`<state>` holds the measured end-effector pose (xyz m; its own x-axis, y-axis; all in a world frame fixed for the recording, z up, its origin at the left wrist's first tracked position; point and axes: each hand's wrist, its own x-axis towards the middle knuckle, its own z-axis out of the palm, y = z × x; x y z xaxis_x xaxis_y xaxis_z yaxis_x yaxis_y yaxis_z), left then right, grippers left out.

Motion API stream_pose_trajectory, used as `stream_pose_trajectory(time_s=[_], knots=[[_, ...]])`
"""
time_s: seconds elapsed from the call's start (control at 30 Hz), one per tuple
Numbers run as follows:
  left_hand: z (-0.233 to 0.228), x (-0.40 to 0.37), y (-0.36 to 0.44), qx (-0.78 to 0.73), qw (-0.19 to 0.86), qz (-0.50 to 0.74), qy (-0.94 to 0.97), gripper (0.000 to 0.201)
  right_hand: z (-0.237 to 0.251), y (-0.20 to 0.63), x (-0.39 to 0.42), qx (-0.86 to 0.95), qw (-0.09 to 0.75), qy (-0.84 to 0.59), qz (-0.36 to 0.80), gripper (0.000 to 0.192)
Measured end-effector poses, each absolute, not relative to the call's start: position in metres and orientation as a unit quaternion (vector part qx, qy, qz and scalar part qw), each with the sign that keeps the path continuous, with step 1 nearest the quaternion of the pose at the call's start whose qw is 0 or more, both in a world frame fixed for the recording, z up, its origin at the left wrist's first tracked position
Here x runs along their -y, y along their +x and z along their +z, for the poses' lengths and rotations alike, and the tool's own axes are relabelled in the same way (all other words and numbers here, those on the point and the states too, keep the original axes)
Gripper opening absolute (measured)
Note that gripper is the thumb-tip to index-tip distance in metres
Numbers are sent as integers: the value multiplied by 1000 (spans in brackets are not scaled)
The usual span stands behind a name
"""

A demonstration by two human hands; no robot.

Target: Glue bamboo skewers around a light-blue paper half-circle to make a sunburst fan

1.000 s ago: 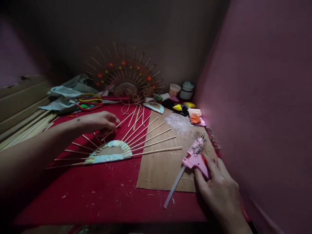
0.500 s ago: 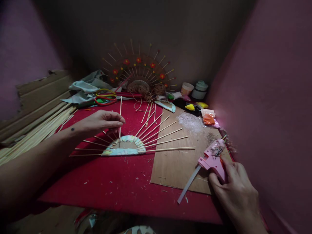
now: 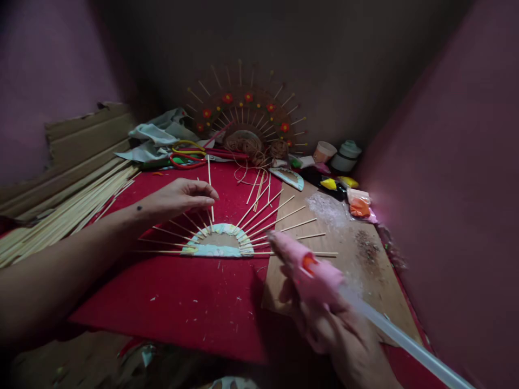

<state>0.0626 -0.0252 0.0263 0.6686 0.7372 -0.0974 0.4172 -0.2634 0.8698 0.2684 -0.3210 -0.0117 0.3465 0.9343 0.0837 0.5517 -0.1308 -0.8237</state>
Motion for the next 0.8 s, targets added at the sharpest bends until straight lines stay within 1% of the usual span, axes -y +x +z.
stream_pose_trajectory(time_s=[0.03, 0.1, 0.13, 0.2, 0.33, 0.5, 0.63, 0.8], knots=[[26, 24, 60, -374, 476, 186, 774, 12, -8, 260, 308, 521, 410, -695, 279, 43], [24, 20, 56, -388, 475, 222, 758, 12, 3, 244, 281, 476, 445, -627, 427, 46], [22, 18, 54, -394, 476, 235, 750, 12, 9, 236, 269, 458, 450, -609, 466, 46], [20, 16, 51, -404, 474, 254, 740, 13, 19, 223, 249, 449, 430, -588, 518, 46], [16, 14, 51, -407, 460, 271, 741, 13, 26, 210, 228, 449, 417, -590, 526, 50], [13, 15, 55, -377, 444, 284, 762, 9, 10, 212, 224, 438, 415, -621, 501, 56], [12, 16, 56, -359, 432, 309, 768, 10, 4, 214, 223, 431, 420, -627, 495, 57], [11, 16, 55, -346, 428, 317, 773, 11, 4, 213, 220, 426, 417, -625, 504, 52]])
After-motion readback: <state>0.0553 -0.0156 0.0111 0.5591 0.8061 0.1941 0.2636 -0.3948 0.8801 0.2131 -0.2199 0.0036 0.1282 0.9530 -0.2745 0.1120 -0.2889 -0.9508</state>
